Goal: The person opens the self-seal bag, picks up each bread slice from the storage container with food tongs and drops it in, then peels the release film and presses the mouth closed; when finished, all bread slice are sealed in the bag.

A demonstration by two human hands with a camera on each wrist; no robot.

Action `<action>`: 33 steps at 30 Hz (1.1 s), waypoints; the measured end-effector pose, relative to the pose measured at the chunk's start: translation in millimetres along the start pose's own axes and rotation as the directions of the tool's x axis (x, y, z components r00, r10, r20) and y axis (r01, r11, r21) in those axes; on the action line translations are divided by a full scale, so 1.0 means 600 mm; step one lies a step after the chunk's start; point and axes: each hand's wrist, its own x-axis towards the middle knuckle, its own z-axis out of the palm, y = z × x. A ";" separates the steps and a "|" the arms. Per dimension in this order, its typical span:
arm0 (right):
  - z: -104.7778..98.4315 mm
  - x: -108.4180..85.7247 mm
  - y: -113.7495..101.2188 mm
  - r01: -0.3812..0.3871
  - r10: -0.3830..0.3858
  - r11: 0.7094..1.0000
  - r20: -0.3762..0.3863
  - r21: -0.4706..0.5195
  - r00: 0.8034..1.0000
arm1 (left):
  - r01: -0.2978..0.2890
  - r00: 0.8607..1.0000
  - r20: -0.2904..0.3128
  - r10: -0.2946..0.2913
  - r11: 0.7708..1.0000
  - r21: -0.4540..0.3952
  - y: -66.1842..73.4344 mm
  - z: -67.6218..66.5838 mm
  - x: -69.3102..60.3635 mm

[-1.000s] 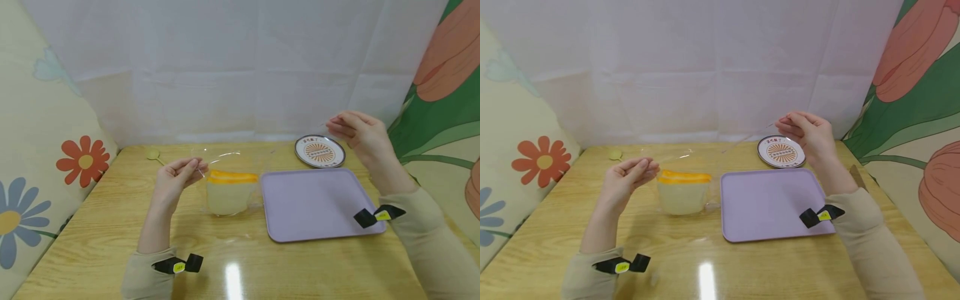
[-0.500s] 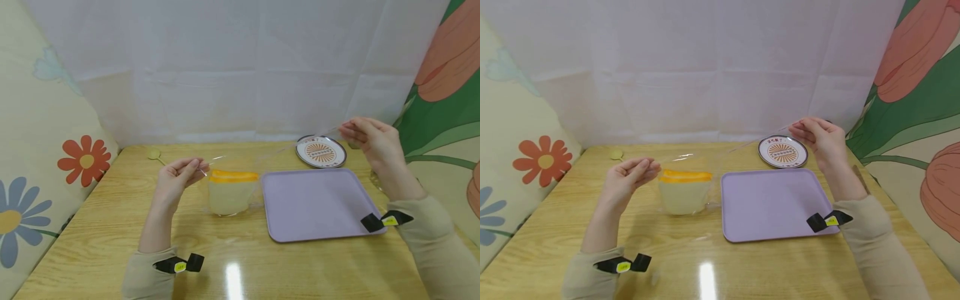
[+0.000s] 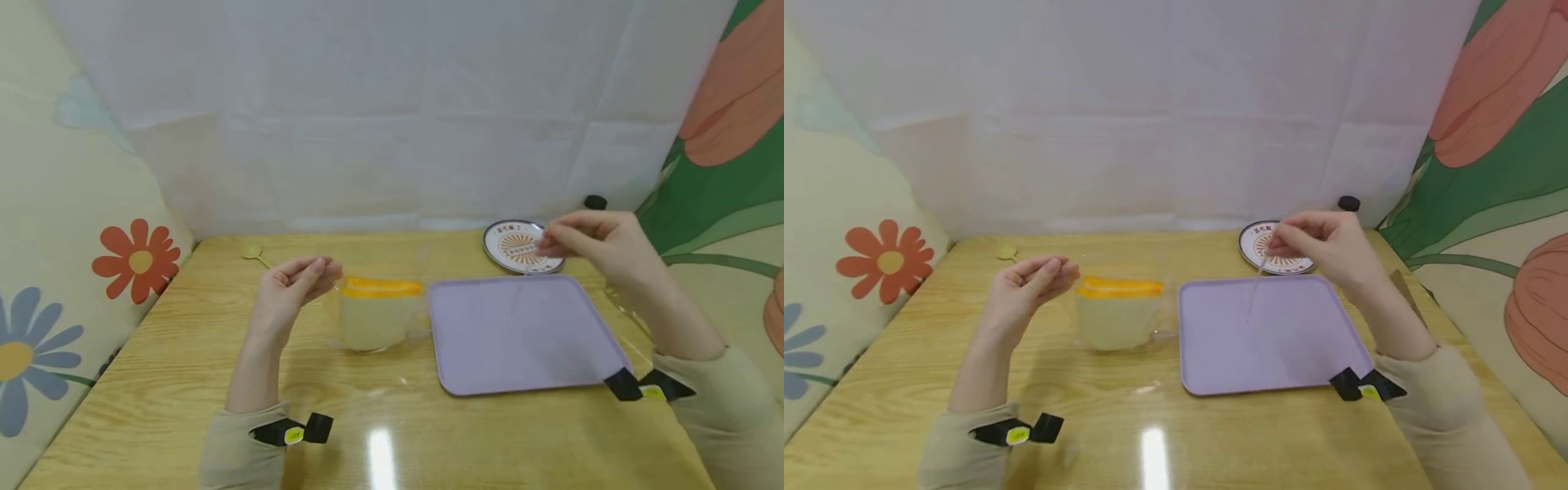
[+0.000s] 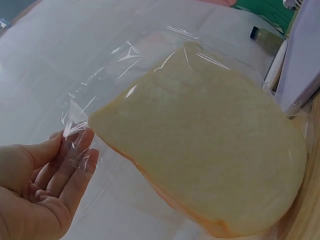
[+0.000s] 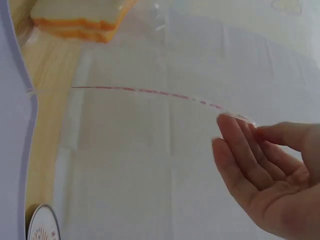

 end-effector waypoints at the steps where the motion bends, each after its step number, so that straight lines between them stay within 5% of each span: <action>1: 0.013 -0.005 -0.010 0.027 -0.021 0.997 0.085 -0.068 0.996 | 0.001 1.000 -0.004 -0.001 1.000 -0.004 0.001 0.000 0.000; 3: 0.042 -0.013 -0.021 0.096 -0.065 0.989 0.255 -0.109 0.965 | 0.003 1.000 -0.012 -0.003 1.000 -0.006 0.002 -0.001 0.001; 6: 0.097 -0.023 -0.021 0.166 -0.084 0.976 0.456 -0.143 0.886 | 0.006 1.000 -0.023 -0.006 1.000 0.005 0.004 -0.001 0.001; 10: 0.190 -0.036 0.009 0.233 -0.063 0.951 0.615 -0.202 0.786 | 0.008 1.000 -0.016 -0.007 1.000 0.004 0.006 -0.001 0.002; 12: 0.238 -0.040 0.028 0.247 -0.044 0.944 0.658 -0.219 0.752 | 0.009 1.000 -0.011 -0.009 1.000 0.002 0.006 -0.001 0.002; 17: 0.329 -0.041 0.065 0.308 -0.030 0.911 0.700 -0.275 0.714 | 0.008 1.000 -0.007 -0.008 1.000 0.002 0.004 -0.001 0.002; 20: 0.360 -0.041 0.077 0.386 -0.011 0.851 0.723 -0.356 0.690 | 0.002 1.000 -0.010 -0.002 1.000 -0.002 0.002 -0.002 0.001; 24: 0.379 -0.042 0.082 0.460 0.033 0.738 0.708 -0.493 0.706 | -0.006 1.000 -0.012 0.006 1.000 -0.001 0.002 -0.003 0.002; 27: 0.383 -0.042 0.076 0.429 0.077 0.677 0.636 -0.598 0.767 | 0.001 1.000 -0.010 -0.001 1.000 -0.001 0.003 -0.003 0.002; 30: 0.374 -0.036 0.065 0.357 0.115 0.686 0.579 -0.634 0.807 | 0.014 1.000 -0.008 -0.013 1.000 0.005 0.004 -0.003 0.002; 33: 0.347 -0.023 0.049 0.290 0.112 0.755 0.551 -0.588 0.827 | 0.021 1.000 -0.007 -0.021 1.000 0.013 0.004 -0.003 0.001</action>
